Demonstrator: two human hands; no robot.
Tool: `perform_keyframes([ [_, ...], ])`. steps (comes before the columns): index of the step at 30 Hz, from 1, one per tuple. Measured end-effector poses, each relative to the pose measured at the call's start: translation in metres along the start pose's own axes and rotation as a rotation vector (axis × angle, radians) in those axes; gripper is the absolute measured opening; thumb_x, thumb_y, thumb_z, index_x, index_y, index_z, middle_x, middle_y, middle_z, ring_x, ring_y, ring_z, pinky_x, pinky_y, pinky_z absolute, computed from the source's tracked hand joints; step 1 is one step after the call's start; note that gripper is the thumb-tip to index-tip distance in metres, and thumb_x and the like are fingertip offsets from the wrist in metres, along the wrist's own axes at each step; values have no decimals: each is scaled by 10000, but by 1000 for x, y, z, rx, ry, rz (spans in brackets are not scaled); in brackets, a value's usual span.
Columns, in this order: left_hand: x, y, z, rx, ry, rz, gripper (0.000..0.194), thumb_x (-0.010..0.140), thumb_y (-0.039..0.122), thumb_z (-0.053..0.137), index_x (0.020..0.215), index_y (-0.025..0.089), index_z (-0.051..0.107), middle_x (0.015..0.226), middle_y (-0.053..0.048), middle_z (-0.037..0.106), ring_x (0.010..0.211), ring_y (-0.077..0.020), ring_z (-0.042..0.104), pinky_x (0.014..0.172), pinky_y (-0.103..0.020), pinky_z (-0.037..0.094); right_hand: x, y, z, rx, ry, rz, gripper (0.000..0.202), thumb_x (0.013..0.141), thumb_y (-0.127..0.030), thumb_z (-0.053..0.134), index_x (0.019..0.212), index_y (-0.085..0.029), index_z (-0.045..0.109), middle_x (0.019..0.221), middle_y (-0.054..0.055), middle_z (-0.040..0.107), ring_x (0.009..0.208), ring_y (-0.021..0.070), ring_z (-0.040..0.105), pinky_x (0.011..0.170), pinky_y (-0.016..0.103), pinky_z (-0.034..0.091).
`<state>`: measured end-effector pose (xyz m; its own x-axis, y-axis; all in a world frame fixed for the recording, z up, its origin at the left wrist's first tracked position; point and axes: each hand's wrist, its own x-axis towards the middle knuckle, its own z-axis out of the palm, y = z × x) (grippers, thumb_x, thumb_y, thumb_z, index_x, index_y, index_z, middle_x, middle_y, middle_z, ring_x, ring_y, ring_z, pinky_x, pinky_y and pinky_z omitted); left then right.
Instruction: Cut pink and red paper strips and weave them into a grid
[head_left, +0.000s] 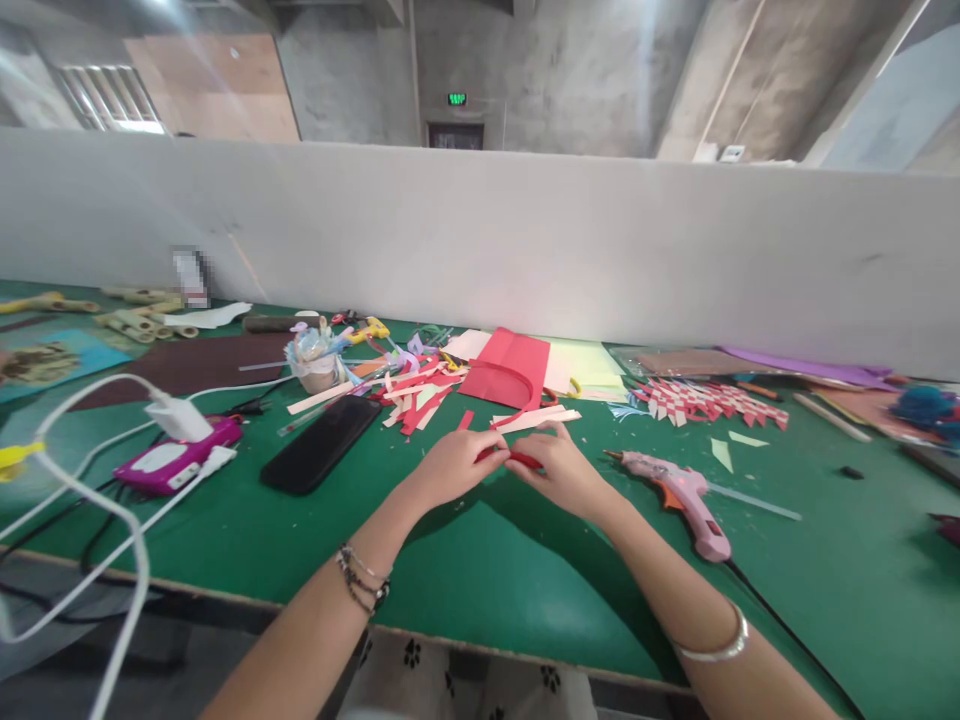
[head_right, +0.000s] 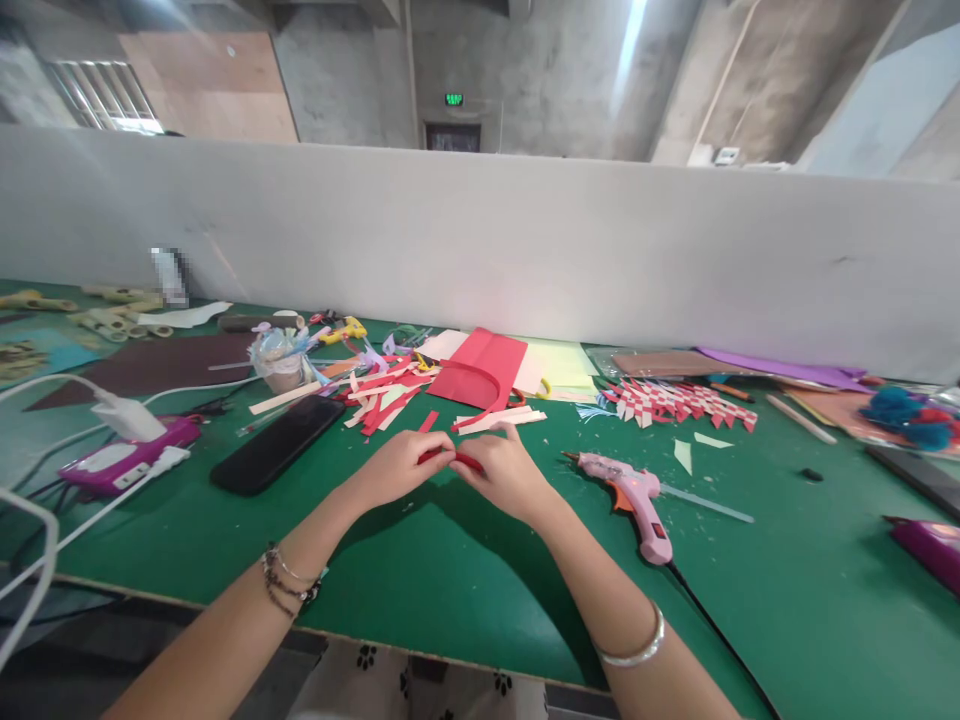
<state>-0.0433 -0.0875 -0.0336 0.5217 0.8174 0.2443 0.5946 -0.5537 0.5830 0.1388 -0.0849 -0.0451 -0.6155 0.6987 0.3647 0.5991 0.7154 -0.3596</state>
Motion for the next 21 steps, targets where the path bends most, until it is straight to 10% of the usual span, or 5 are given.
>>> perform_keyframes([
  [4, -1, -5, -9, -147, 25, -71, 230, 823, 340, 468, 761, 183, 623, 591, 9, 589, 496, -117, 478, 477, -193, 313, -1, 6, 0, 183, 31, 116, 315, 874, -354, 364, 652, -197, 524, 531, -6, 488, 484, 121, 397, 481, 240, 289],
  [11, 1, -10, -11, -306, 104, -181, 253, 797, 347, 511, 704, 149, 637, 645, -9, 630, 436, -75, 458, 459, -181, 351, -3, 15, -3, 155, 108, 159, 298, 852, -331, 399, 682, -182, 594, 561, 7, 548, 508, 126, 450, 517, 248, 329],
  [17, 3, -12, 1, -398, 53, -169, 219, 772, 333, 555, 702, 144, 642, 682, -31, 664, 419, -76, 486, 471, -196, 396, 1, 8, 3, 37, 180, 73, 154, 818, -310, 497, 815, -223, 623, 769, 19, 663, 693, 163, 567, 906, 401, 269],
  [21, 4, -13, 3, -491, 49, -186, 204, 752, 325, 579, 750, 135, 650, 720, -45, 670, 457, -88, 531, 504, -208, 436, 2, 6, 5, 180, 110, 125, 252, 854, -317, 433, 721, -208, 618, 603, 8, 604, 537, 137, 499, 645, 285, 372],
])
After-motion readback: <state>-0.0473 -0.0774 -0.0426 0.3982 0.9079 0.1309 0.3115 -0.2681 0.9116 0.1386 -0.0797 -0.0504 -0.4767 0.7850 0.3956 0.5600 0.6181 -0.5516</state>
